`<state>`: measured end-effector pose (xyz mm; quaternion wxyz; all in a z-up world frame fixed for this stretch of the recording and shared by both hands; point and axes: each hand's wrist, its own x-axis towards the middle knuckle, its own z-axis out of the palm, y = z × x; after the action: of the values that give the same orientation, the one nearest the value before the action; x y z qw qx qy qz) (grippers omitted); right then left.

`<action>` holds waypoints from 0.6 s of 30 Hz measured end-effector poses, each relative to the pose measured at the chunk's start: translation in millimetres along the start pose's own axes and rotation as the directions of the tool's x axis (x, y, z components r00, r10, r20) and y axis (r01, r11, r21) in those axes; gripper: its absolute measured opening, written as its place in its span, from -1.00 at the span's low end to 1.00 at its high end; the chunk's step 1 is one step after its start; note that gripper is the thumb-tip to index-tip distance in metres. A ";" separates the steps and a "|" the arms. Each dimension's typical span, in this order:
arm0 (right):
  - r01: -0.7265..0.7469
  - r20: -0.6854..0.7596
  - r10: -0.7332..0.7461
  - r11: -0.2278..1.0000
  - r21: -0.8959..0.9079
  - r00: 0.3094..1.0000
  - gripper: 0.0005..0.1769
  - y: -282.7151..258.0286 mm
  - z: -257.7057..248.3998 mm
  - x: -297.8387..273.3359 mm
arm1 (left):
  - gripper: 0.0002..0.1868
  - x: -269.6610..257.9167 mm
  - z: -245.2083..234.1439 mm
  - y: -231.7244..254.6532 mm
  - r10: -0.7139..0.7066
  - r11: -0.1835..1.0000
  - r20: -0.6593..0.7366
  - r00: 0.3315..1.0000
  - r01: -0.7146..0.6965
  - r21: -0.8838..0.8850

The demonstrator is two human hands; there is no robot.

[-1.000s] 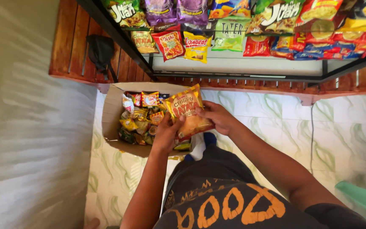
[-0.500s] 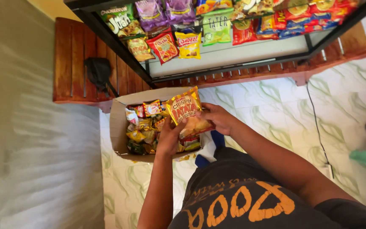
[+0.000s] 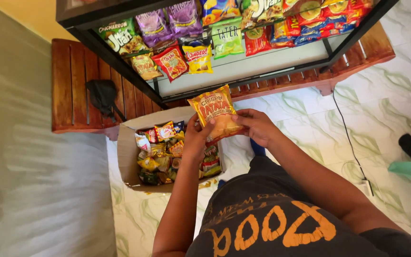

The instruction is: Organizing and stocking snack bags from a cardboard box into a glass display cabinet.

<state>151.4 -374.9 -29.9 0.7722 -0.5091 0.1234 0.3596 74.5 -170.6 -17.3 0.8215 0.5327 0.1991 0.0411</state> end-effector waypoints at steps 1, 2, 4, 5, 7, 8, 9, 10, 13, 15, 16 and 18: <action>0.006 0.002 -0.006 1.000 0.000 1.000 -0.48 -3.9 -2.9 3.9 | -0.26 2.5 4.6 3.7 0.005 1.000 0.004 1.000 -0.005 0.001; 0.029 -0.007 -0.029 1.000 0.005 1.000 -0.50 -8.3 -6.1 8.0 | -0.25 5.3 9.6 7.4 -0.019 0.999 -0.012 1.000 0.020 0.029; 0.064 -0.007 -0.064 0.998 0.002 0.998 -0.51 -24.7 -14.4 18.4 | -0.24 17.3 23.2 13.7 -0.027 0.998 -0.027 0.999 0.029 0.052; 0.072 -0.001 -0.072 0.997 0.004 0.997 -0.51 -31.9 -18.8 22.0 | -0.24 22.4 29.2 15.1 -0.019 0.999 -0.007 1.000 0.019 0.026; 0.084 0.008 -0.084 0.996 0.006 0.996 -0.52 -50.5 -27.4 26.6 | -0.25 36.0 41.5 12.8 -0.005 1.000 0.013 1.000 0.005 0.001; 0.108 0.020 -0.108 0.994 -0.012 0.994 -0.53 -62.2 -31.7 27.4 | -0.26 44.4 48.2 9.4 0.005 1.000 0.021 1.000 -0.005 0.029; 0.141 0.032 -0.141 0.990 -0.029 0.990 -0.54 -78.0 -35.5 31.5 | -0.27 58.5 56.4 8.5 0.020 0.998 0.036 0.999 -0.022 0.059; 0.155 0.036 -0.154 0.988 -0.027 0.988 -0.54 -90.0 -43.1 40.4 | -0.27 74.9 66.0 6.7 0.031 0.997 0.044 0.999 -0.033 0.063; 0.168 0.036 -0.167 0.985 -0.029 0.985 -0.56 -112.7 -68.9 52.7 | -0.21 104.4 95.1 2.5 0.065 0.996 0.045 0.997 -0.067 0.062; 0.235 0.038 -0.235 0.972 0.015 0.971 -0.55 -133.0 -85.0 58.5 | -0.15 118.8 121.4 12.5 -0.014 0.988 0.031 0.999 0.009 0.157; 0.238 0.028 -0.238 0.971 0.020 0.971 -0.55 -142.7 -92.7 58.6 | -0.15 125.1 134.0 15.3 -0.020 0.987 0.040 0.999 0.014 0.161; 0.300 0.098 -0.301 0.954 0.030 0.949 -0.47 -169.5 -107.0 62.0 | -0.10 141.4 161.4 23.2 -0.010 0.997 0.128 0.992 -0.001 0.083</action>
<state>329.6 -479.7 5.5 0.8269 -0.4975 0.0078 0.2622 267.4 -259.7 20.3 0.8099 0.5674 0.1485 -0.0035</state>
